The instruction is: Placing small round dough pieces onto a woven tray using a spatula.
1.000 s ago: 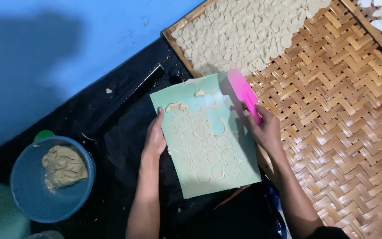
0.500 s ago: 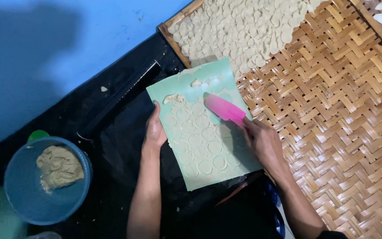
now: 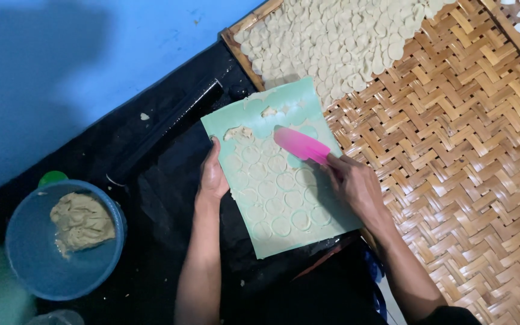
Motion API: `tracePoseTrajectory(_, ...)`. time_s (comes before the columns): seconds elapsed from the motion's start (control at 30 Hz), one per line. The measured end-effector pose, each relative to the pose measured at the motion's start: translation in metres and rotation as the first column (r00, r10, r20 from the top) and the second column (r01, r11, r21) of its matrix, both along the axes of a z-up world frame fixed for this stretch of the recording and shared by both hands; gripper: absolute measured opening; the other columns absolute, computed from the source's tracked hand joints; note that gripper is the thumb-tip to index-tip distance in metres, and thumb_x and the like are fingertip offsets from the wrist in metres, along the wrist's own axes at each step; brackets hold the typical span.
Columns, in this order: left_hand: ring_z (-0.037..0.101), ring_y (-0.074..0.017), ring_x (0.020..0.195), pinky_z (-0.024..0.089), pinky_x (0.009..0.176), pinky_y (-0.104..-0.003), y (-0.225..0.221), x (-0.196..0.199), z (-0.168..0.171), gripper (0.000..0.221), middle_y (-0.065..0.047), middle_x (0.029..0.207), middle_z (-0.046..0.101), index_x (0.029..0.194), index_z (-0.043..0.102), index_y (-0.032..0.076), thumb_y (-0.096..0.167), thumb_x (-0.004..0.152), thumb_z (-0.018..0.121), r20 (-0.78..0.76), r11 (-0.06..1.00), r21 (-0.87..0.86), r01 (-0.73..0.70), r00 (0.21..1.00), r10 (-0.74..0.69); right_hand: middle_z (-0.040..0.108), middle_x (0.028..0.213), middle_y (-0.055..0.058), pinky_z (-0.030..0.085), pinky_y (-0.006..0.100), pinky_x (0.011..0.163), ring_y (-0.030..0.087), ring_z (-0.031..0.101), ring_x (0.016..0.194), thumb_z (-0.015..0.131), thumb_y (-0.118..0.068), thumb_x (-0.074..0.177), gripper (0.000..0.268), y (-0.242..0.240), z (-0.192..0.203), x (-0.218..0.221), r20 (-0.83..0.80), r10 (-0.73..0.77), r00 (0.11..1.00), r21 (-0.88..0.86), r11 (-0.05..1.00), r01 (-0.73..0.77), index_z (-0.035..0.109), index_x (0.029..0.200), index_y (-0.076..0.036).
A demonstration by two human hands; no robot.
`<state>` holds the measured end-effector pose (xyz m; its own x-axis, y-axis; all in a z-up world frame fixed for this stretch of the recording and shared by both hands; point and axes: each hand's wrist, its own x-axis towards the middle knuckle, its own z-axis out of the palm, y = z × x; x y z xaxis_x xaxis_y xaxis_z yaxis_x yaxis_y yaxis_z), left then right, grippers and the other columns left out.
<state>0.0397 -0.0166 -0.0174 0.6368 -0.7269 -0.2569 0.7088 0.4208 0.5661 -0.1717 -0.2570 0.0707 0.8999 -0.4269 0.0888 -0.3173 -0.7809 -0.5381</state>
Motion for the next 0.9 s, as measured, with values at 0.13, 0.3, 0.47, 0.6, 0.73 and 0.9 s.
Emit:
tracePoseTrajectory(0.13, 0.049, -0.0302, 0.141, 0.038, 0.118, -0.045, -0.001, 0.001, -0.002, 0.073, -0.015, 0.154, 0.049, 0.154, 0.04, 0.002, 0.052, 0.102, 0.05, -0.021, 1.0, 0.03, 0.002, 1.0, -0.001, 0.075, 0.098, 0.017, 0.057, 0.044, 0.068, 0.036, 0.072, 0.075, 0.07, -0.023, 0.095, 0.026, -0.005, 0.004, 0.004, -0.006, 0.005, 1.0, 0.007, 1.0, -0.004, 0.076, 0.116, -0.008)
tracePoseTrajectory(0.3, 0.049, -0.03, 0.141, 0.038, 0.118, -0.045, -0.001, 0.001, -0.003, 0.072, -0.015, 0.154, 0.049, 0.154, 0.04, 0.001, 0.051, 0.103, 0.051, 0.01, 0.999, 0.042, -0.019, 1.0, 0.018, 0.075, 0.097, 0.015, 0.056, 0.044, 0.07, 0.035, 0.072, 0.077, 0.068, -0.022, 0.092, 0.029, -0.014, 0.013, 0.014, -0.076, 0.058, 0.995, 0.021, 0.998, -0.057, 0.078, 0.116, -0.01)
tracePoseTrajectory(0.47, 0.049, -0.0301, 0.14, 0.038, 0.118, -0.045, -0.002, 0.002, -0.003, 0.072, -0.015, 0.153, 0.049, 0.154, 0.04, 0.001, 0.051, 0.103, 0.051, 0.009, 1.0, 0.026, -0.005, 1.0, 0.004, 0.074, 0.098, 0.014, 0.056, 0.045, 0.069, 0.036, 0.071, 0.079, 0.068, -0.028, 0.095, 0.026, -0.025, 0.013, 0.021, -0.097, 0.126, 0.987, 0.004, 0.992, -0.126, 0.078, 0.113, -0.011)
tracePoseTrajectory(0.6, 0.049, -0.0305, 0.14, 0.039, 0.117, -0.045, -0.002, 0.0, 0.007, 0.075, -0.017, 0.153, 0.05, 0.154, 0.039, 0.001, 0.053, 0.102, 0.051, 0.039, 0.999, 0.046, 0.0, 0.999, -0.002, 0.074, 0.099, 0.015, 0.055, 0.047, 0.07, 0.038, 0.07, 0.083, 0.067, -0.029, 0.095, 0.027, -0.032, 0.01, 0.03, -0.118, 0.163, 0.98, -0.035, 0.985, -0.168, 0.078, 0.114, -0.013)
tracePoseTrajectory(0.73, 0.048, -0.0305, 0.141, 0.038, 0.118, -0.045, -0.001, 0.001, 0.001, 0.075, -0.017, 0.154, 0.048, 0.154, 0.039, 0.0, 0.053, 0.102, 0.052, 0.034, 0.999, 0.039, 0.006, 0.999, -0.007, 0.074, 0.099, 0.016, 0.055, 0.048, 0.07, 0.038, 0.07, 0.084, 0.066, -0.03, 0.095, 0.03, -0.038, 0.011, 0.037, -0.159, 0.178, 0.971, -0.018, 0.983, -0.184, 0.078, 0.118, -0.014)
tracePoseTrajectory(0.9, 0.048, -0.0308, 0.141, 0.038, 0.118, -0.045, -0.002, 0.001, 0.005, 0.075, -0.016, 0.154, 0.048, 0.154, 0.039, 0.001, 0.053, 0.102, 0.052, 0.021, 0.999, 0.049, -0.002, 1.0, 0.001, 0.078, 0.098, 0.013, 0.057, 0.043, 0.072, 0.031, 0.075, 0.078, 0.069, -0.042, 0.092, 0.039, -0.044, 0.002, 0.04, -0.253, 0.155, 0.955, 0.103, 0.986, -0.132, 0.078, 0.116, -0.014)
